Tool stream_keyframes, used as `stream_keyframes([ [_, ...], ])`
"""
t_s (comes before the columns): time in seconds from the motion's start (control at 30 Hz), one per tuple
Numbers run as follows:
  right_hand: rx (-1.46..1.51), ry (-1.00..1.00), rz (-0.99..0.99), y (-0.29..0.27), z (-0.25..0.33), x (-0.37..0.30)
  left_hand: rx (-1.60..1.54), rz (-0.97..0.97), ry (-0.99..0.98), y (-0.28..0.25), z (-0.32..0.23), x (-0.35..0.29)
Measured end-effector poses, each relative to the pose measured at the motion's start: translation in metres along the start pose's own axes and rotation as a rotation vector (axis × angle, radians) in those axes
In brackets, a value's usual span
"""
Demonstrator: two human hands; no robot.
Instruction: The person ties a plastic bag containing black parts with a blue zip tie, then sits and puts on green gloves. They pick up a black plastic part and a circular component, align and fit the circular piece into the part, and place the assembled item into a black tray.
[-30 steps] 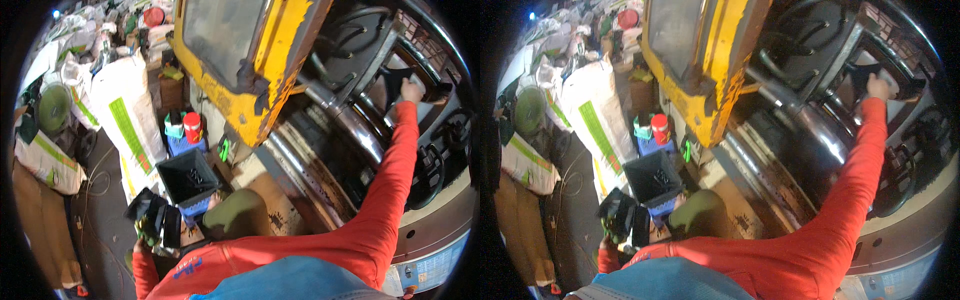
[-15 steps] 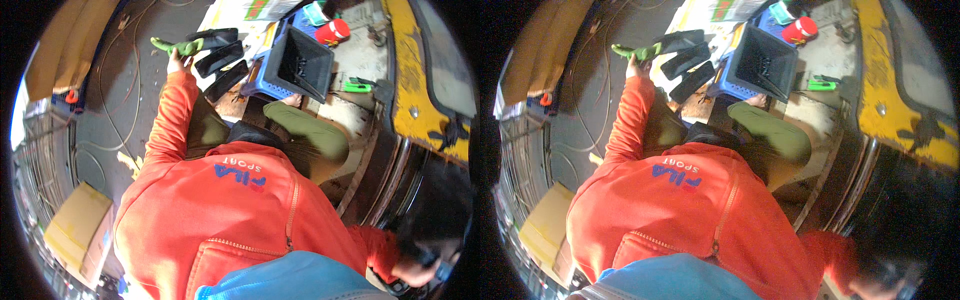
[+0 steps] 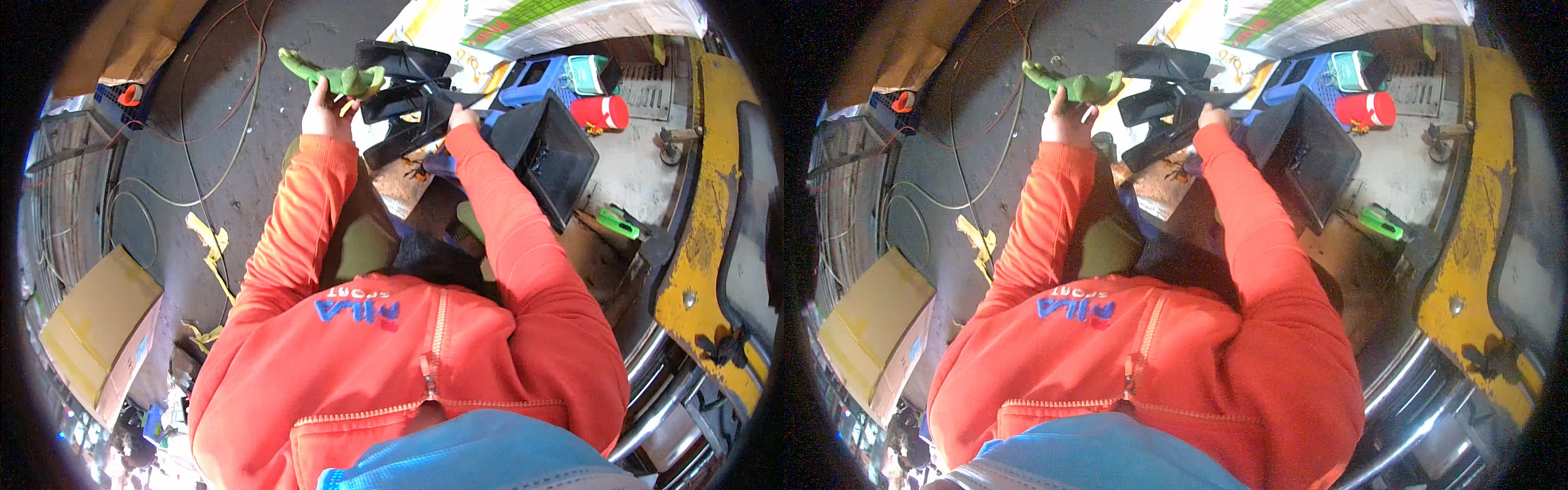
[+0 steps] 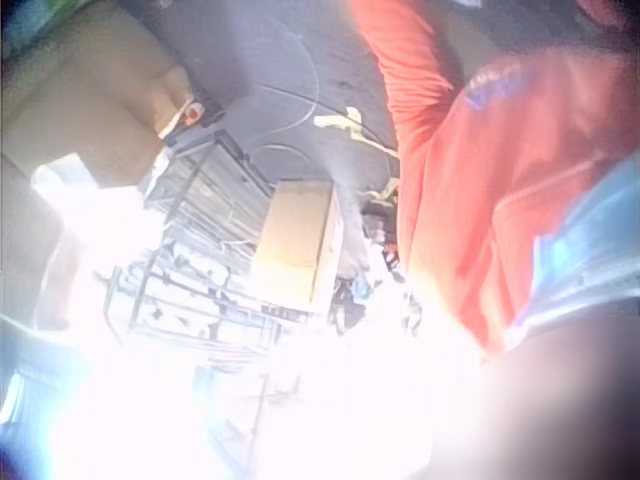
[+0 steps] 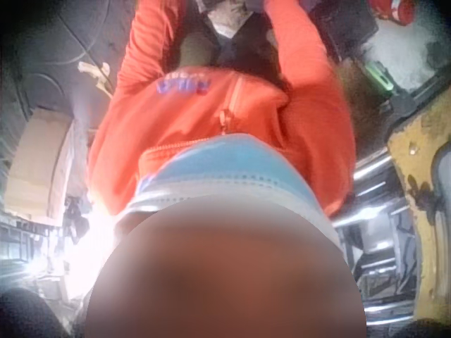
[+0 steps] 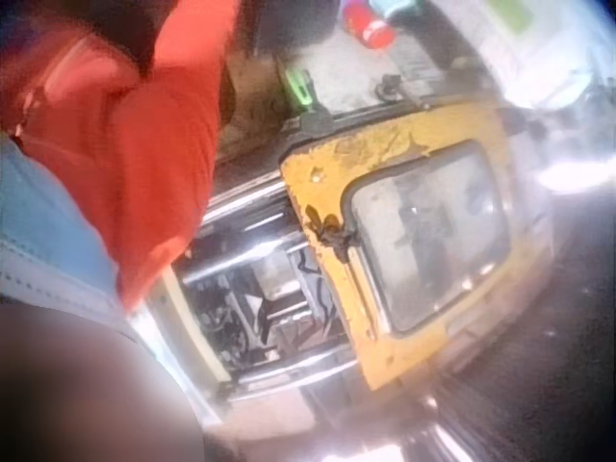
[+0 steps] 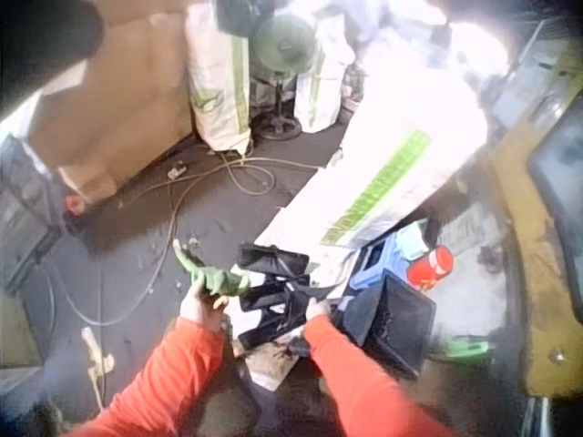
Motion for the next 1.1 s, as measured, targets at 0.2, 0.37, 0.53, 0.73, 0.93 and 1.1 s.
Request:
stream_keyframes([
  [0.2,0.406,0.176,0.119,-0.005,-0.009,-0.015,0.067,-0.002,-0.041,0.0,0.013,0.016],
  [0.37,1.181,-0.281,0.486,-0.173,0.073,-0.158,0.211,0.073,-0.157,0.013,0.038,0.025],
  [0.53,-0.061,-0.915,-1.589,-0.568,0.065,-0.38,0.281,0.107,-0.216,0.019,0.051,0.023],
  [0.73,-0.03,-0.597,-1.865,-0.746,0.002,-0.419,0.306,0.219,-0.14,0.024,0.052,0.023],
  [0.93,-0.193,-0.69,-1.618,-0.75,0.052,-0.37,0.379,0.401,-0.06,0.025,0.055,0.016],
  [1.1,1.134,-0.774,-0.92,-0.746,0.015,-0.315,0.31,0.59,-0.099,0.02,0.053,0.007],
])
Point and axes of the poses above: each hand's wrist, its own x-axis towards the middle knuckle, its own y-axis out of the palm, z = x × y, the point moved 10 cm from there along x, towards the middle knuckle, and after that the axes turned 12 degrees about x, right-handed, at the moved point
